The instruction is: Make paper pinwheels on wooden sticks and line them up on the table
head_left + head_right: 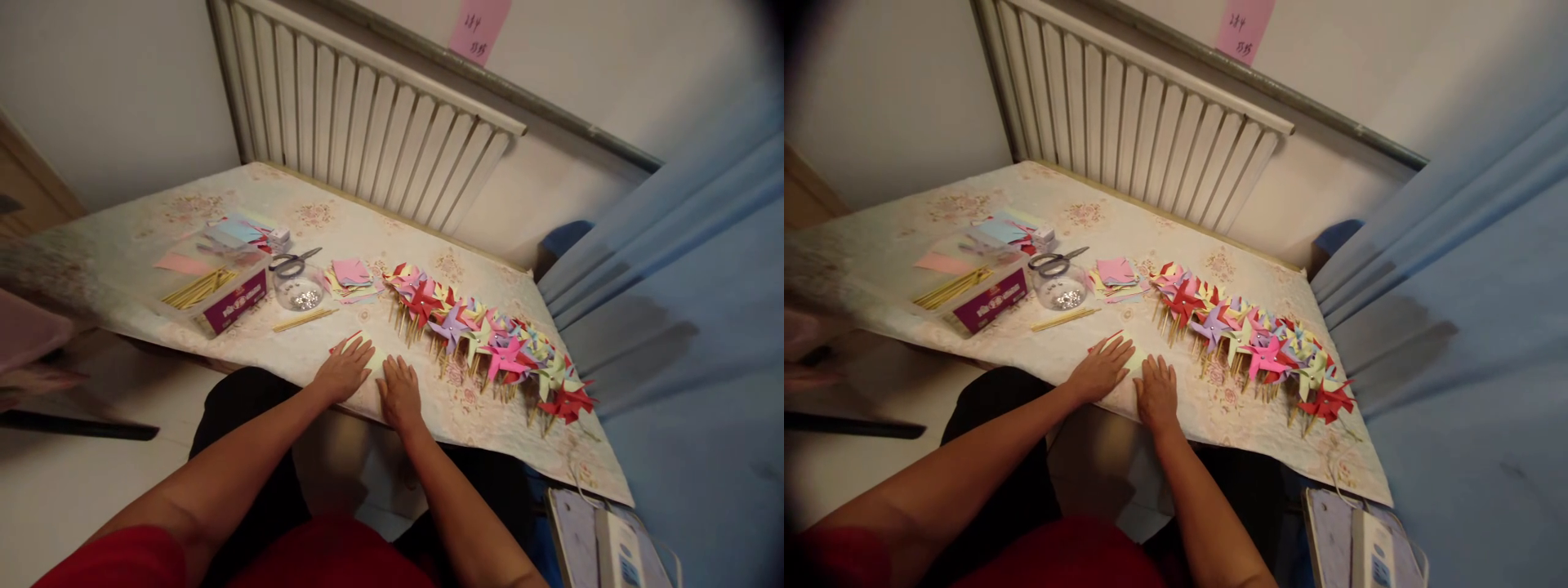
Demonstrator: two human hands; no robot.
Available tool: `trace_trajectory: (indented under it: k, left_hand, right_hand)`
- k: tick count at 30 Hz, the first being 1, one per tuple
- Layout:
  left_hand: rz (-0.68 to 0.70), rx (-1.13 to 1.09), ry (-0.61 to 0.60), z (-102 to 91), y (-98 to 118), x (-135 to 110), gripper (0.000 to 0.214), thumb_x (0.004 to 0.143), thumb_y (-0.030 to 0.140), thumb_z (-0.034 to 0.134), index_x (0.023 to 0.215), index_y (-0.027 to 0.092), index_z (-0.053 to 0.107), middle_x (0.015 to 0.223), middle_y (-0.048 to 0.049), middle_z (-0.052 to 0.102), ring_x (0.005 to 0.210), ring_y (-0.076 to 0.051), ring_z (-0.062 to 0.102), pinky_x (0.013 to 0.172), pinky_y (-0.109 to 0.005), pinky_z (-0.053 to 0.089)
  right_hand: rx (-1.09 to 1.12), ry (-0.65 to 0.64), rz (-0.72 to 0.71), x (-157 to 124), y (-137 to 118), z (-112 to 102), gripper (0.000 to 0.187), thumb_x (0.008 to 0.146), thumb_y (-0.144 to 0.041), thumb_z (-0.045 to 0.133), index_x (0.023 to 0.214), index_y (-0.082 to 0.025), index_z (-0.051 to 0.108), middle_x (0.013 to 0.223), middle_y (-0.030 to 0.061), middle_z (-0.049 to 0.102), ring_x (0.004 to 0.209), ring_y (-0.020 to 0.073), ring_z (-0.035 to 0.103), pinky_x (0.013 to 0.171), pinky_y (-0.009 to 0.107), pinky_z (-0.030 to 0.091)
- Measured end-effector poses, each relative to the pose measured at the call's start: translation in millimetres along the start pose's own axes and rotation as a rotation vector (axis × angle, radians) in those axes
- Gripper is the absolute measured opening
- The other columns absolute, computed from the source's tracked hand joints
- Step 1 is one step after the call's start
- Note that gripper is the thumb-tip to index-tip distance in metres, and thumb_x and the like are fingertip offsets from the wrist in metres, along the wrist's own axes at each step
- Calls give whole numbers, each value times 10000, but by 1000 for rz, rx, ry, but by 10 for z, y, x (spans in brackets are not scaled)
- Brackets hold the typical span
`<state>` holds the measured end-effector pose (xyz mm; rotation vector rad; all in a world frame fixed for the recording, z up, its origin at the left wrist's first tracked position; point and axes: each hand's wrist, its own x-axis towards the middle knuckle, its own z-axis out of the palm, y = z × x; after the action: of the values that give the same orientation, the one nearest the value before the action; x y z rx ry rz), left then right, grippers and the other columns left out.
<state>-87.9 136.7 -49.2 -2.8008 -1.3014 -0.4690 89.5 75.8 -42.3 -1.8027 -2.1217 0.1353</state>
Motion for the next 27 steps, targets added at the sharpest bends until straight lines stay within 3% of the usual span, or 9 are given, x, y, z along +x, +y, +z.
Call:
trace_trajectory:
  k: [5,11,20,27]
  left_hand:
    - [-23,-14,8,17,3,-38,492,972,341,381,1430,194,485,1507,-73,476,1425,-267,363,1177,-482,240]
    - [-16,-24,26,45,-16,-34,502,961,334,403,1437,195,474,1505,-85,475,1423,-274,361,1180,-497,237]
    - [-19,-33,-11,-19,-1,-41,470,961,325,402,1386,163,520,1465,-103,516,1435,-265,340,1186,-479,226]
    - [-24,-40,10,8,-10,-45,490,978,339,365,1424,175,483,1497,-86,484,1425,-269,352,1180,-491,230]
  right_hand:
    - [106,55,-44,319,-18,-3,415,950,-135,387,1312,-147,589,1321,117,636,1310,229,503,1111,394,358]
    - [73,-84,-139,711,-96,44,500,890,-73,406,1368,-130,543,1368,133,604,1329,212,490,1108,356,343]
    - [-42,-191,-158,852,-188,65,448,959,-167,407,1398,-201,491,1383,110,594,1414,260,381,1123,457,284]
    - [124,-109,-75,1066,-16,115,552,838,-36,416,1368,-128,539,1333,108,635,1268,176,553,1097,330,378]
